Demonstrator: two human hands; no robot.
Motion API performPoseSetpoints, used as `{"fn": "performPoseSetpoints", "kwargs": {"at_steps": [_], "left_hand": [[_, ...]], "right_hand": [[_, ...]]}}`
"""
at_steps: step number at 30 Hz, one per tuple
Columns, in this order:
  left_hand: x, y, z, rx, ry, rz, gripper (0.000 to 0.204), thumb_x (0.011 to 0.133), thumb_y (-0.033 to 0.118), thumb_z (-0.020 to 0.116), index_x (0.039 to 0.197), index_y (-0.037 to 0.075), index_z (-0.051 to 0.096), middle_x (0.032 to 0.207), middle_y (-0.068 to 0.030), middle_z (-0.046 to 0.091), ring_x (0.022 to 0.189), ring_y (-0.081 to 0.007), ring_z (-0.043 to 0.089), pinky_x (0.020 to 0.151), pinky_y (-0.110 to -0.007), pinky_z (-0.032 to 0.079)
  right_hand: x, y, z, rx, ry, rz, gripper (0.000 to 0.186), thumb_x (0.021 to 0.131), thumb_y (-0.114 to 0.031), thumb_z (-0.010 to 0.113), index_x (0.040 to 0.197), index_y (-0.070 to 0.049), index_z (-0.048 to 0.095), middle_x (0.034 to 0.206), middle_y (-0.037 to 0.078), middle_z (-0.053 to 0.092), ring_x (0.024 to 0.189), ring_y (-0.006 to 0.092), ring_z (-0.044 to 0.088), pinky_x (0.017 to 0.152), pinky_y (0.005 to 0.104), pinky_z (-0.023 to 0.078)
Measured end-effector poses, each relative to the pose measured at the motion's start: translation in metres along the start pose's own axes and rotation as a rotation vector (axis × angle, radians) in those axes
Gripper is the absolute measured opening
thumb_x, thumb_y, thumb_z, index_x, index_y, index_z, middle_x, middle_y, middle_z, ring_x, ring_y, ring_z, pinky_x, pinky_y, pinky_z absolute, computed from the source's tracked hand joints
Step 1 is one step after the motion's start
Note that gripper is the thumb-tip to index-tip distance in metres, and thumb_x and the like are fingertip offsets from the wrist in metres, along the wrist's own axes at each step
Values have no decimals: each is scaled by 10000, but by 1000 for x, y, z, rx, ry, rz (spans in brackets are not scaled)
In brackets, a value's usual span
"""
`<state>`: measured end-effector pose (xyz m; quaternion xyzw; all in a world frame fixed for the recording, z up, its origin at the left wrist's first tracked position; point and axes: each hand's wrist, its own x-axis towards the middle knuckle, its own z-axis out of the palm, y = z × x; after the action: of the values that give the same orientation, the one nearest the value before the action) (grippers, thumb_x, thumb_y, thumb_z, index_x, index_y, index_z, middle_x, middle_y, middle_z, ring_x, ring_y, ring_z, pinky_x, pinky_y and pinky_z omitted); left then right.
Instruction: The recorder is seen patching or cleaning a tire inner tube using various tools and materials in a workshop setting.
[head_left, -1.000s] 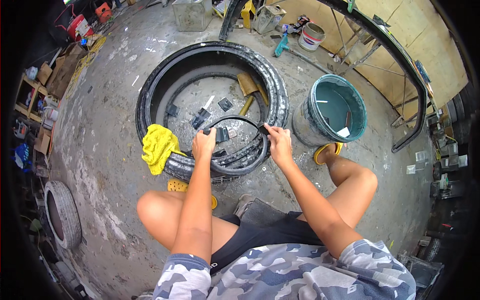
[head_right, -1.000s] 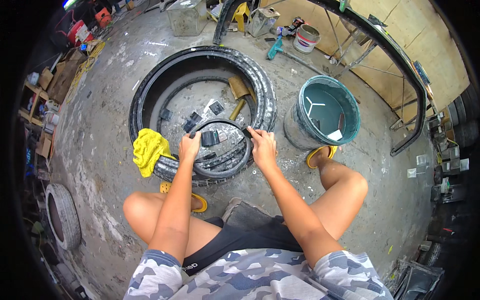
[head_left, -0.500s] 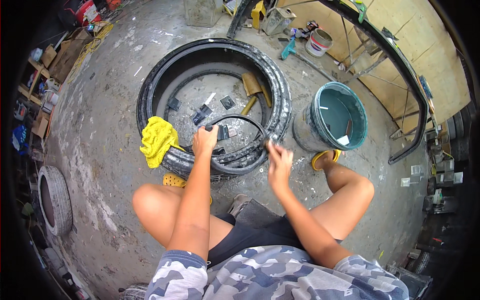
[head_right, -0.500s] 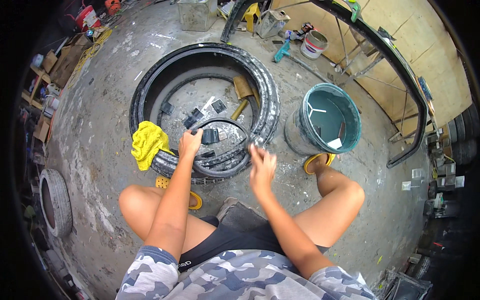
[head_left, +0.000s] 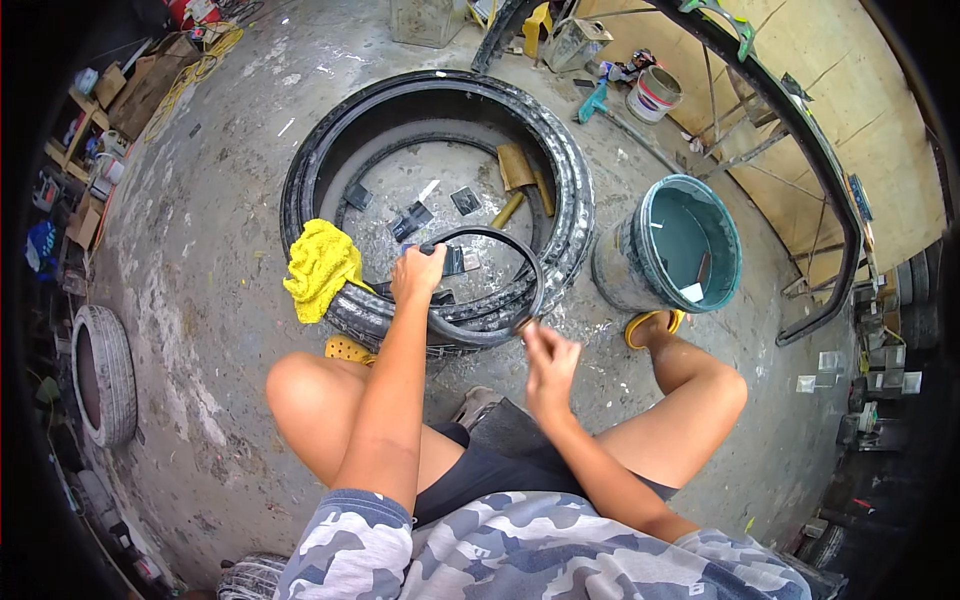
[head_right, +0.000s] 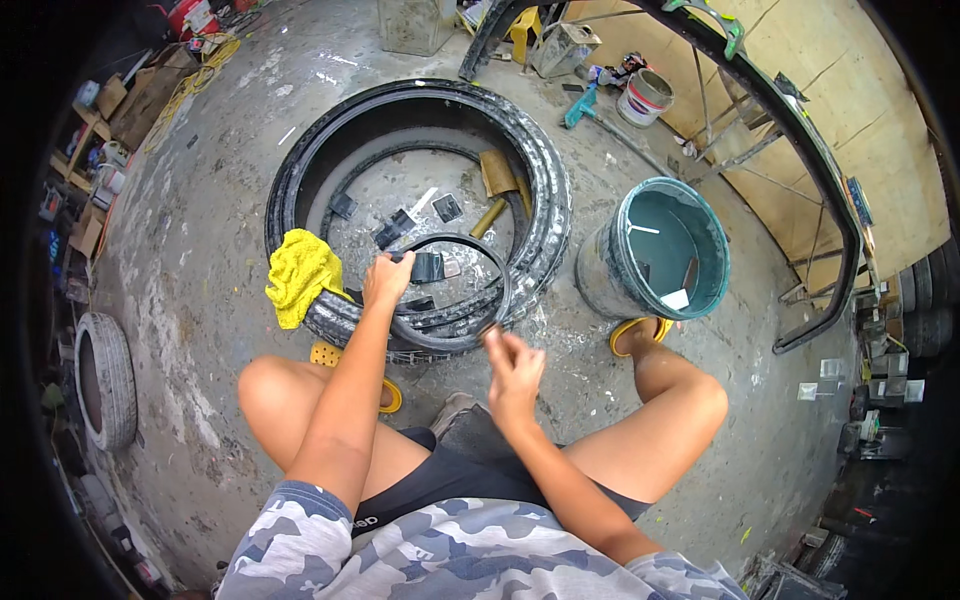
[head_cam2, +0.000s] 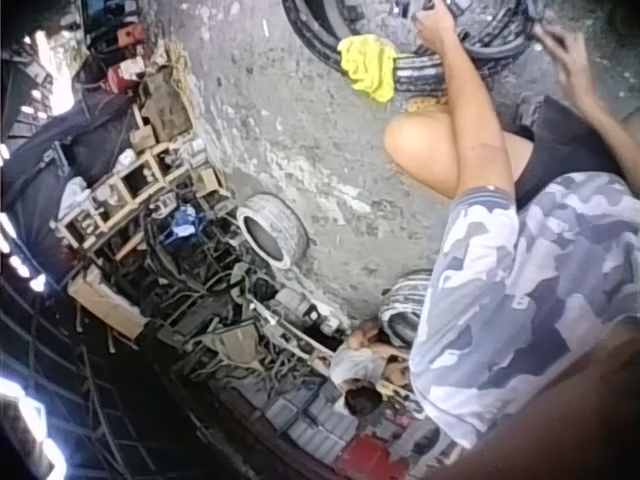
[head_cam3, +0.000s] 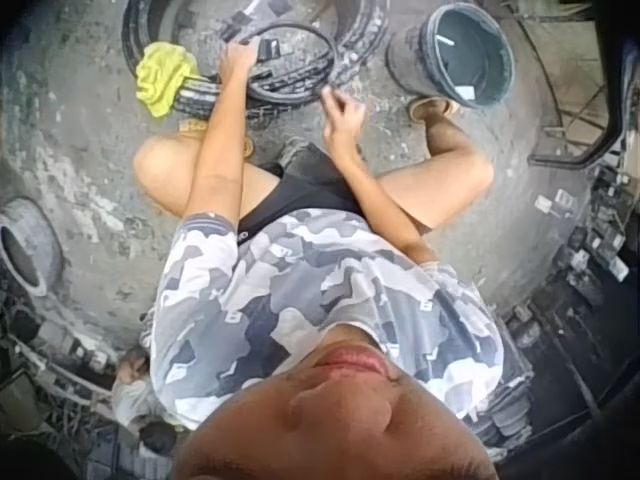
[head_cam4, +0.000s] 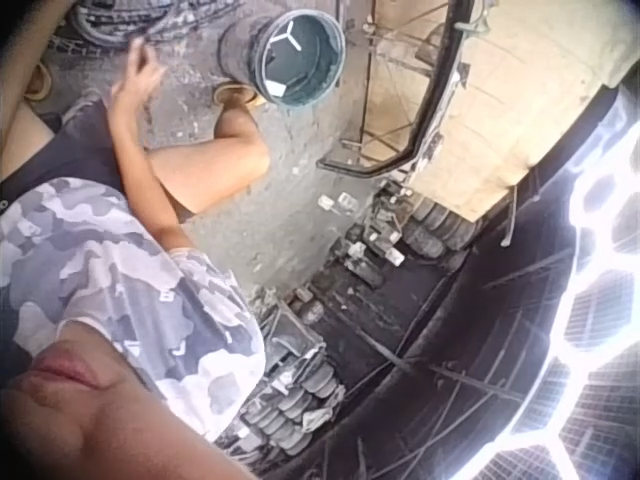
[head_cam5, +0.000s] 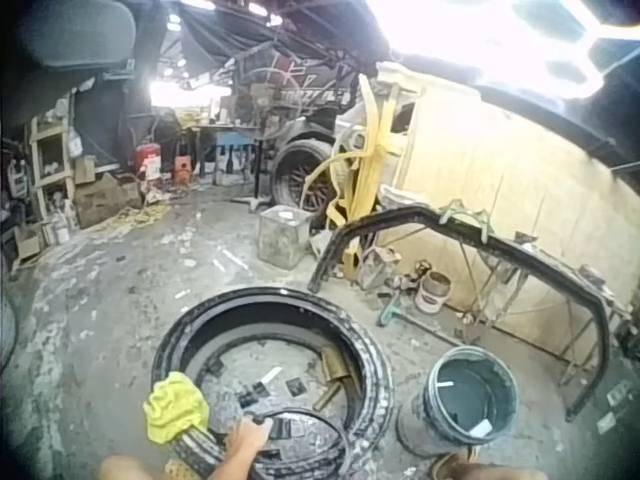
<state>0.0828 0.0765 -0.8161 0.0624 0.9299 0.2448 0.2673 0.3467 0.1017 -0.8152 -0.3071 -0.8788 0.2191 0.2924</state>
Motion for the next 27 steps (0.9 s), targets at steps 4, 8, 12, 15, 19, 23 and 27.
{"fn": "performPoseSetpoints", "kwargs": {"at_steps": [4,8,12,15,19,23,27], "left_hand": [[-7,4,-2,-14,-9,1,635,772,519,540,1206,57,583,1207,-214,577,1137,-365,542,946,-454,434],[-1,11,4,-45,11,17,623,770,518,545,1172,46,602,1201,-215,581,1131,-365,546,939,-459,437],[-5,2,0,-12,11,8,630,766,519,550,1180,47,596,1196,-215,584,1128,-364,547,937,-460,438],[-5,3,0,-23,15,10,628,767,520,547,1178,47,598,1197,-215,583,1130,-363,547,938,-459,437],[3,5,10,-50,30,36,663,771,530,531,1221,44,569,1206,-221,576,1137,-365,541,952,-451,428],[-1,-2,3,-22,17,30,668,766,521,537,1224,36,564,1212,-233,568,1136,-369,541,954,-450,427],[-3,-2,2,-31,30,52,649,771,520,542,1194,29,581,1203,-235,572,1126,-376,545,941,-458,435]], "right_hand": [[27,14,-4,-190,-25,-10,563,782,66,586,1264,-225,569,1075,111,564,949,304,469,833,405,390],[82,43,3,-174,-45,154,580,780,37,587,1277,-258,544,1101,93,570,972,298,489,850,399,404],[15,3,-11,-183,-161,-82,812,629,127,569,1301,-324,514,1127,77,563,957,303,484,828,432,410],[31,2,-20,-229,-193,-181,795,634,122,568,1295,-317,515,1125,78,562,965,297,483,821,431,411],[110,32,-7,-293,-176,18,661,686,76,571,1251,-265,546,1135,94,564,1014,326,481,838,444,384],[43,3,-10,-361,-232,-65,727,690,80,542,1291,-328,518,1195,111,526,1035,360,473,908,504,386],[22,-5,-15,-266,-240,-128,716,665,72,568,1255,-334,547,1167,91,546,955,312,474,805,450,413]]}}
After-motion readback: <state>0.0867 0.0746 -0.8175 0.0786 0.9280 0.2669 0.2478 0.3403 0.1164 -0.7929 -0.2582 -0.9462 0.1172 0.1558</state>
